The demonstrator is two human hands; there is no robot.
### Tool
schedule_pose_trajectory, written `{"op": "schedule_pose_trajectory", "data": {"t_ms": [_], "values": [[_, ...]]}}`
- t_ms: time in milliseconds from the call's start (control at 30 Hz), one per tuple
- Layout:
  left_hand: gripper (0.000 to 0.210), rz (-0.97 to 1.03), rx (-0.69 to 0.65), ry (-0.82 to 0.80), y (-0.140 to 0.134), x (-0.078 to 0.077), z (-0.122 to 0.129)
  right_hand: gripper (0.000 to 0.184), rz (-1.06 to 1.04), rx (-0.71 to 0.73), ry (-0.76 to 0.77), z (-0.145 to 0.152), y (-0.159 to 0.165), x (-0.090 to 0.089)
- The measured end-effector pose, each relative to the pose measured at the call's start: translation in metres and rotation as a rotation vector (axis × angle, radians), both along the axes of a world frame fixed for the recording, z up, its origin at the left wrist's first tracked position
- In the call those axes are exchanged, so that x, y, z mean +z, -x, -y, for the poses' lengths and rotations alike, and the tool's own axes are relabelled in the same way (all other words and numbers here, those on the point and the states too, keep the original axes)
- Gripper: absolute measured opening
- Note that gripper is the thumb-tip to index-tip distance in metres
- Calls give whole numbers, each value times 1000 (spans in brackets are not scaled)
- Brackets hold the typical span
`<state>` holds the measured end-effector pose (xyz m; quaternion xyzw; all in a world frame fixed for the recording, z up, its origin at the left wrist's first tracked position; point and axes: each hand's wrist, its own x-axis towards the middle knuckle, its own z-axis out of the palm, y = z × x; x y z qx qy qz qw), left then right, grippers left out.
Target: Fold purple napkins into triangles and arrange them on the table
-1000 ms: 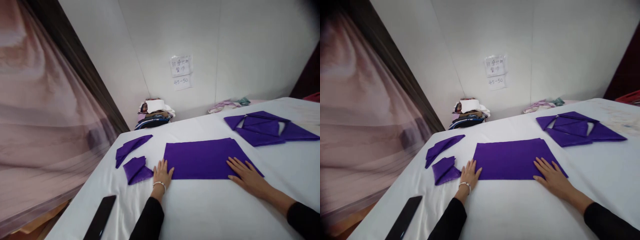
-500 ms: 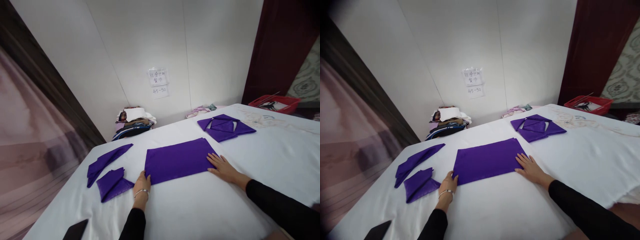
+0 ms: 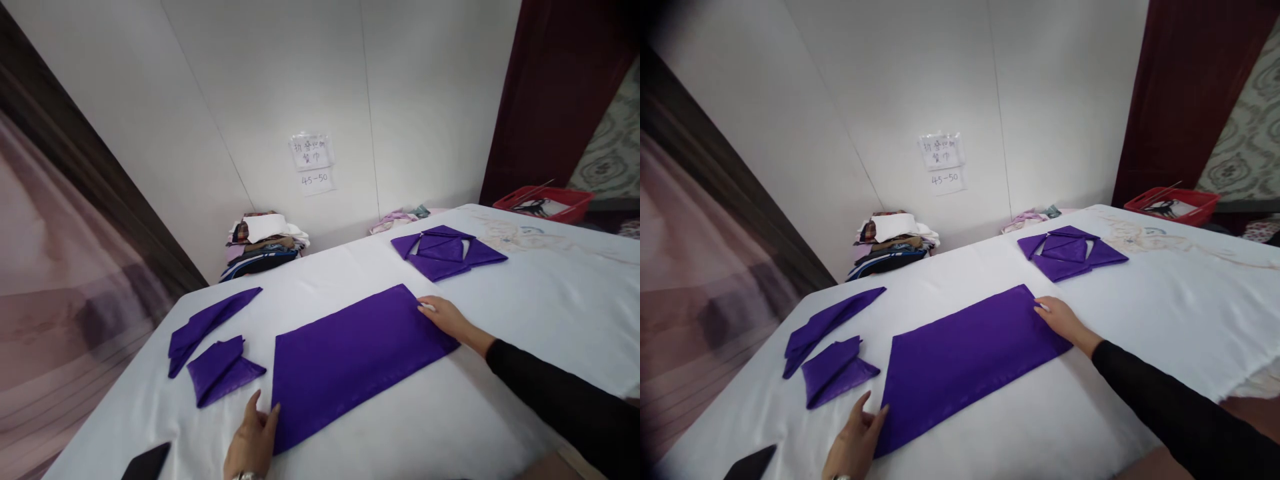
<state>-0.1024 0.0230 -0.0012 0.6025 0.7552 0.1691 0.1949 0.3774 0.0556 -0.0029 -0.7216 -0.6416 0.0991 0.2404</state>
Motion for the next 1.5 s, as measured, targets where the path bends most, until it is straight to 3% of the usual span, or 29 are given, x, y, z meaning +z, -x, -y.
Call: {"op": "schedule_pose_trajectory", "data": {"t_ms": [133, 267, 633, 933, 1167, 1300, 1400, 1500], "values": [[48, -39, -5, 21, -9, 6, -31, 26, 71, -85, 40, -44, 7, 7], [46, -76, 44, 29, -18, 6, -54, 19, 123, -152, 77, -63, 12, 2], [45, -57, 86, 16, -24, 4, -65, 16, 107, -238, 143, -68, 15, 2], [42, -91, 41, -14, -19, -8, -68, 18, 180, -266, 176, -71, 15, 4], [35, -124, 41, -111, -30, -5, -57, 24, 235, -209, 177, -66, 7, -5], [34, -172, 61, -160, -31, 0, -51, 38, 343, -96, -61, -68, 4, -20], [34, -223, 22, -291, -38, 5, -47, 46, 309, 103, -217, -63, 29, -25], [33, -257, -96, -372, -57, 10, -47, 50, 240, 309, -230, -50, 74, -27]]}}
